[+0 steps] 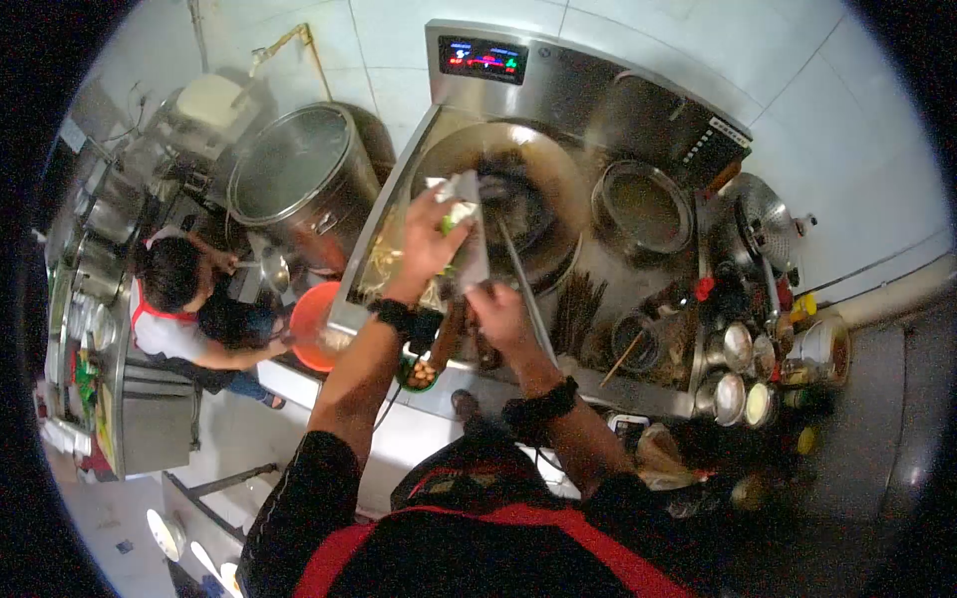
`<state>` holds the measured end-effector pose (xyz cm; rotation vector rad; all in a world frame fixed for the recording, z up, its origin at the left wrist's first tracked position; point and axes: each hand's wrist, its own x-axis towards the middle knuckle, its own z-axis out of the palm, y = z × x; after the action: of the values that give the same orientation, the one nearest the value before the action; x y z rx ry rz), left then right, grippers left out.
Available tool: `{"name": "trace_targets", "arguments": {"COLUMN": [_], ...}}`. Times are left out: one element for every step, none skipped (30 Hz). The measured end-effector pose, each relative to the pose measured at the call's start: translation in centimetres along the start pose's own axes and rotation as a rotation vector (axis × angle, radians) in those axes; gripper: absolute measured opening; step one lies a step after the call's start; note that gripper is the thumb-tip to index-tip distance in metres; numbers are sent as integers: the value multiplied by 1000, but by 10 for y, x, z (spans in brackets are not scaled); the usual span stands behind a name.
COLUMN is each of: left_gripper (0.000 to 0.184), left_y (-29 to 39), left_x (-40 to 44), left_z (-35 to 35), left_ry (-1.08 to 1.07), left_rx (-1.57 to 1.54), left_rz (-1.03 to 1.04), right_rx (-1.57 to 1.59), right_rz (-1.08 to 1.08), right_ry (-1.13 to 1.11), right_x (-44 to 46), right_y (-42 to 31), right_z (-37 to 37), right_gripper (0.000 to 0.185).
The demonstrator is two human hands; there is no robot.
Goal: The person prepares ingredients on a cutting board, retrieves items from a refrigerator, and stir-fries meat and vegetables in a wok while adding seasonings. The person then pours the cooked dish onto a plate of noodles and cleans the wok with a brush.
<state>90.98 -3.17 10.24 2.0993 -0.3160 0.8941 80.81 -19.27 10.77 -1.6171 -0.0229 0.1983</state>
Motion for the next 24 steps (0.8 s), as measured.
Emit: {"name": "trace_targets", "arguments": {"left_gripper": [38, 38, 38, 38, 37, 36, 34, 34, 34, 34, 33, 32, 29, 26, 26, 25, 26, 26, 28, 30, 31, 33, 35, 37], "left_y": [-8, -15, -27, -33, -38, -44, -57, -44, -43, -45, -36, -18, -1, 8, 17, 24, 24, 24, 35, 40, 59, 88, 119, 153], "left_x": [3, 2, 0, 7, 13, 15, 20, 35, 39, 43, 46, 45, 38, 21, -5, -33, -72, -119, -171, -233, -291, -352, -420, -479], "left_z": [28, 53, 78, 92, 101, 106, 112, 94, 83, 69, 40, 1, -39, -80, -120, -163, -204, -248, -291, -333, -371, -406, -433, -451], "left_ry": [-30, -66, -78, -72, -105, -147, -108, -229, -184, -130, -150, -165, -109, -43, 14, 92, 137, 192, 228, 323, 410, 478, 594, 686], "left_rx": [-44, -90, 10, -4, 39, 84, 14, -80, -38, 10, -22, -47, -74, -58, -17, 50, 123, 210, 378, 491, 694, 887, 1097, 1292], "left_rz": [-98, -200, -233, -227, -249, -276, -185, -304, -265, -227, -249, -278, -249, -194, -205, -216, -302, -408, -462, -631, -735, -847, -910, -953], "right_rx": [6, 13, 5, -26, -55, -61, -147, -232, -373, -377, -348, -316, -40, 231, 292, 361, 425, 491, 459, 423, 404, 380, 365, 349], "right_rz": [97, 201, 200, 236, 273, 277, 243, 209, 170, 166, 65, -34, -5, 41, 14, -12, -22, -4, 24, 63, 107, 150, 217, 270], "right_ry": [33, 70, 82, 145, 210, 223, 274, 320, 396, 385, 441, 486, 441, 380, 363, 313, 233, 133, -17, -192, -323, -442, -640, -809], "right_x": [10, 14, 12, 12, 12, 12, 11, 10, 11, 13, 13, 11, 10, 8, 4, 3, 0, -9, -20, -25, -38, -57, -87, -100], "right_y": [2, 3, -1, -9, -14, -16, -15, -13, -7, -9, -12, -14, -23, -32, -31, -31, -30, -27, -19, -10, -1, 10, 10, 36], "right_z": [-19, -35, -44, -53, -62, -69, -76, -81, -86, -84, -79, -72, -60, -45, -32, -14, 8, 29, 46, 73, 102, 132, 164, 185], "right_gripper": [26, 28, 28, 28, 29, 29, 29, 29, 29, 29, 27, 26, 24, 21, 20, 19, 21, 23, 26, 28, 30, 32, 32, 32]}}
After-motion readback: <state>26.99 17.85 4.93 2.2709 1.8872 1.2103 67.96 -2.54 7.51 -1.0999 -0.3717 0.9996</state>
